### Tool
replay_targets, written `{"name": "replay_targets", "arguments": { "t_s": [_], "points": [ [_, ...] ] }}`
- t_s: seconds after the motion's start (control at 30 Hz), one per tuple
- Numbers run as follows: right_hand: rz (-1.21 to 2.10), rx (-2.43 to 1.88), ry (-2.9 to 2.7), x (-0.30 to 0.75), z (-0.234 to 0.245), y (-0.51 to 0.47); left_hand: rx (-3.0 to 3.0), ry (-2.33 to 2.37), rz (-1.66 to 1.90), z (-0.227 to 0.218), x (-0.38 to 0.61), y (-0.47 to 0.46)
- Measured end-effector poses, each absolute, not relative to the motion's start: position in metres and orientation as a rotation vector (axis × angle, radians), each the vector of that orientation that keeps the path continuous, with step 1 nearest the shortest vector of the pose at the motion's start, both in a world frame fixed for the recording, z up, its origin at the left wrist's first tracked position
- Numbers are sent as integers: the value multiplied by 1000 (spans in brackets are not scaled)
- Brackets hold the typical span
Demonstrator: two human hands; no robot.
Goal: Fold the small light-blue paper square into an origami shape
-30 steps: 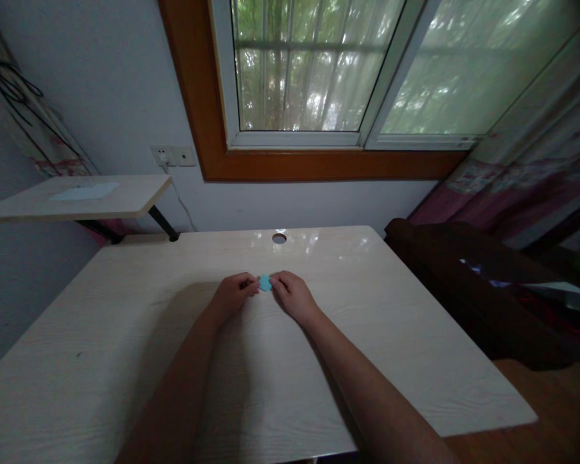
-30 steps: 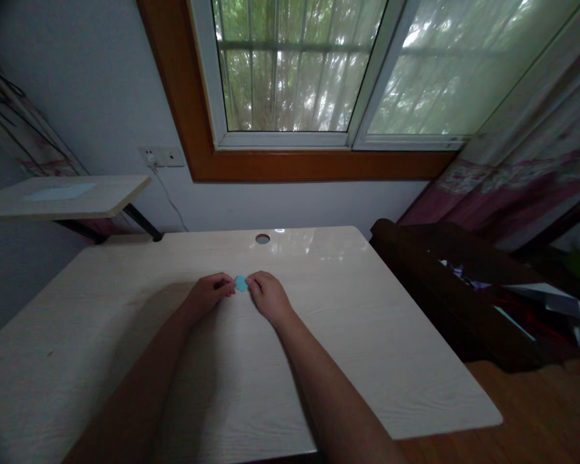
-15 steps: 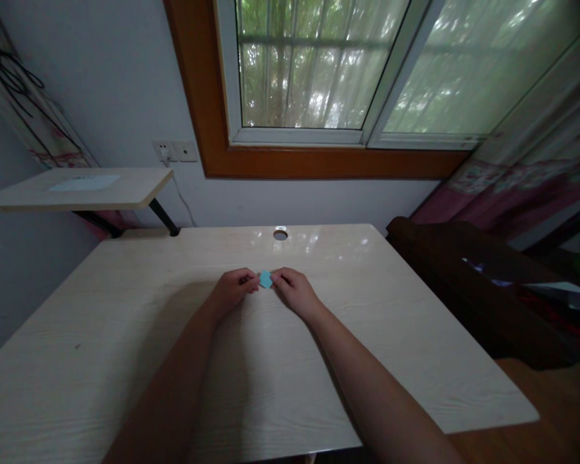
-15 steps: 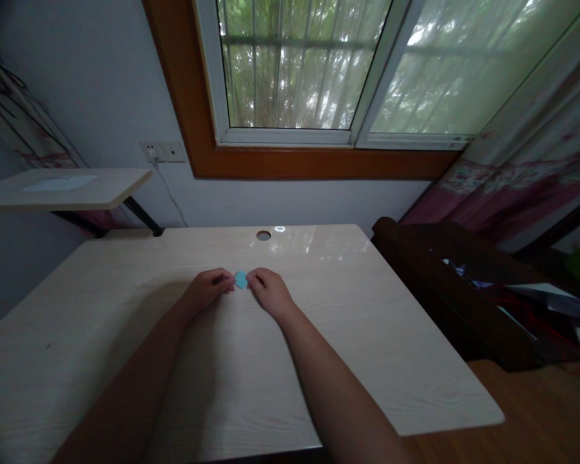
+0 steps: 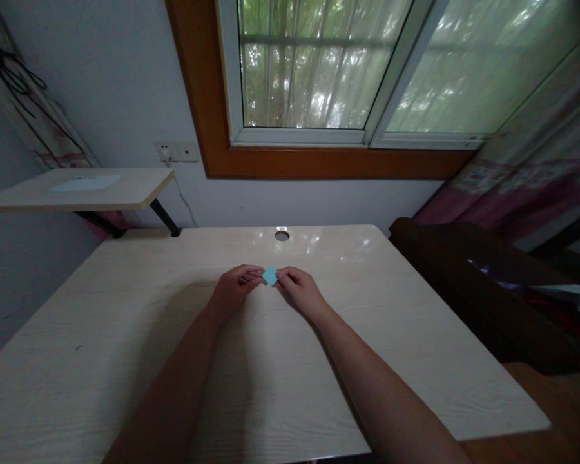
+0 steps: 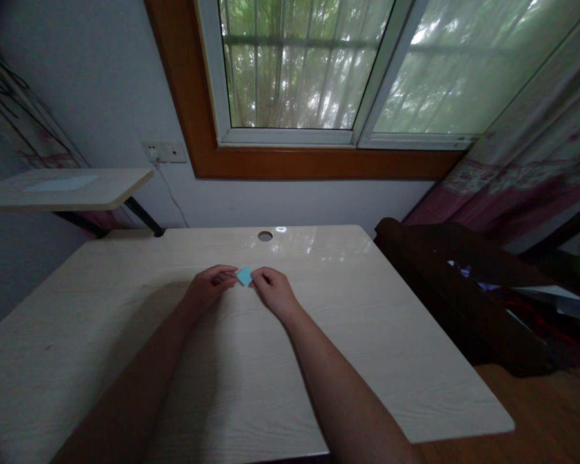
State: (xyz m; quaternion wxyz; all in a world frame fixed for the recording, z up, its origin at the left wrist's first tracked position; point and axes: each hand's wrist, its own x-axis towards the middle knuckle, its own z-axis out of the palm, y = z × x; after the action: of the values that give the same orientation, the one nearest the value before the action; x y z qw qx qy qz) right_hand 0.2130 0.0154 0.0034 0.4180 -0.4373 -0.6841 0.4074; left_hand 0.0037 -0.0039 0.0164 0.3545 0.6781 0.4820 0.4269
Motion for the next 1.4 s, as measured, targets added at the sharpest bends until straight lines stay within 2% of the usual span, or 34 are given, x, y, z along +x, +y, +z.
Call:
{"name": "replay_targets", "arguments": {
  "t_s": [0.4,0.87,1.4],
  "points": [
    [1089,-1072,-1709,213,6,13,2109,1309,1052,11,5,0],
    [1177,-1035,-1676,214,5,13,2095,1217,1032,6,7,4],
    [1133,-1011,-1704,214,5,14,2075,1196,1007,11,11,-1]
  ]
}}
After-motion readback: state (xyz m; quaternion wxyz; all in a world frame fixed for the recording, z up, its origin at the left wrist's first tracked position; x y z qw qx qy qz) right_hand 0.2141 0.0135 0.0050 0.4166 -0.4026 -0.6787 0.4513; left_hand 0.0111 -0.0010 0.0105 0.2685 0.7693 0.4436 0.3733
